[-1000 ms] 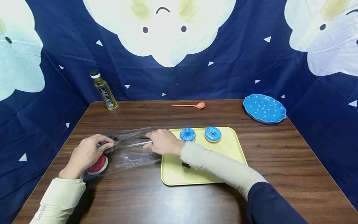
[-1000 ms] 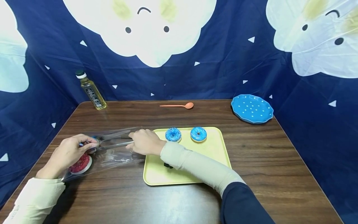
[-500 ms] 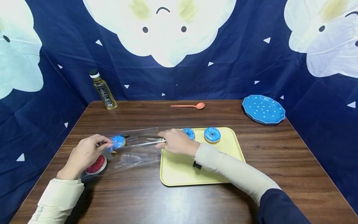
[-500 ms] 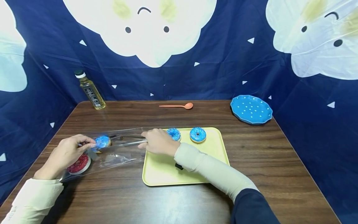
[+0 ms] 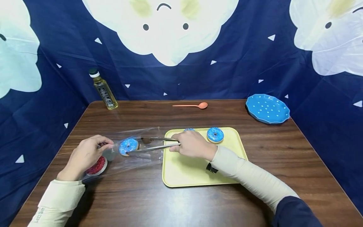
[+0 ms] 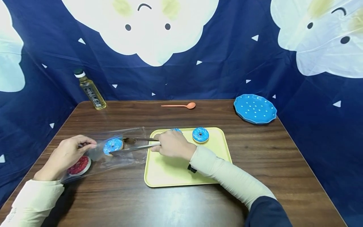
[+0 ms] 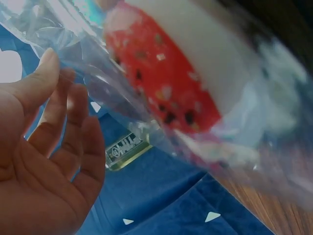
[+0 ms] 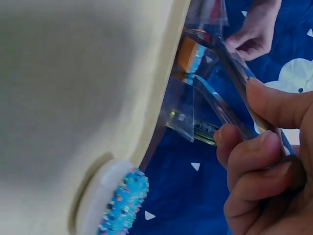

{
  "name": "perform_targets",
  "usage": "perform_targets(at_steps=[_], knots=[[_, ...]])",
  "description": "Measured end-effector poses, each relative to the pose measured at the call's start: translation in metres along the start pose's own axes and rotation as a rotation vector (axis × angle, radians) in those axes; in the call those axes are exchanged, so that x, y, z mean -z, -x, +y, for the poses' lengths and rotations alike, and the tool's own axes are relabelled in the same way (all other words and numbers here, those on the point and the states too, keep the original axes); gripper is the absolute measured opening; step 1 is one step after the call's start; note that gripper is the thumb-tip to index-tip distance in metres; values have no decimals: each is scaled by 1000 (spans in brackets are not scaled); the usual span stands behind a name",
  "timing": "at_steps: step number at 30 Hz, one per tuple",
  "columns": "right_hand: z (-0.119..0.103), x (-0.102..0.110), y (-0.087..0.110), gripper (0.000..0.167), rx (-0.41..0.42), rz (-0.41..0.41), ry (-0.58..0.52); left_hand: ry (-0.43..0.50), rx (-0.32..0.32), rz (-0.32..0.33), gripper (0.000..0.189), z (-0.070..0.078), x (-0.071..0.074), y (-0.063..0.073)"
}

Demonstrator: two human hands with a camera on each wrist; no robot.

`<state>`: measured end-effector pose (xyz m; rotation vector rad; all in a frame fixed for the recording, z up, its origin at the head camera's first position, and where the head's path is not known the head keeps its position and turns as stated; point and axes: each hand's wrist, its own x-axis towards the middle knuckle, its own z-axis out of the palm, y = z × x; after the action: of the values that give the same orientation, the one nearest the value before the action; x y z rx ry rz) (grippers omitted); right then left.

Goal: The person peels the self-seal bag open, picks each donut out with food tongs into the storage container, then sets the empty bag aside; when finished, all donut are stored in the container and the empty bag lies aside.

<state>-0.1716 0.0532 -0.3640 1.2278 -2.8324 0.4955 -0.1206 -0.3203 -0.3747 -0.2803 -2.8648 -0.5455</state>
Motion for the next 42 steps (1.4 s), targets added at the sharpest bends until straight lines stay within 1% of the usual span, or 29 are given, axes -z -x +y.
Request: perform_targets(at_steps=[5,8,12,14,17,20,24,28,31,34,39,42], knots=[[-5,-6,5,32,-1,2,7,1,-17,-13,5,1,1,-1],[-8,-8,6,34,2,4,12,-2,-16,-18,6,1,1,-1],[-10,-7,2,36,5,16,-10,-5,-23,-21,5,0,0,-1],[-10,-8,-1,34,-2,23,-15,-4,-32,-20,4,-1,-1,-1],[-12,-11,-3,32,-13,7,-12,4,-36,-36,4,-1,-2,-1],[-18,-15,-3,34,-17,-22,1,9,-42,-48,4,-1,-2,-1],[-29,-18,-1,38,-9,-5,37,7,-47,-41,4,-2,-1,0],[-40,-21,2,38,2,26,105,10,-43,-46,3,-1,0,1],[-48,-23,4,37,4,26,150,9,-48,-47,4,-1,0,0],[-52,-24,3,38,5,29,158,5,-50,-41,4,-2,1,0],[-46,-21,4,41,-3,31,118,6,-24,-55,4,-3,2,2],[-38,-18,10,39,-11,37,58,10,-14,-67,5,-3,2,3]])
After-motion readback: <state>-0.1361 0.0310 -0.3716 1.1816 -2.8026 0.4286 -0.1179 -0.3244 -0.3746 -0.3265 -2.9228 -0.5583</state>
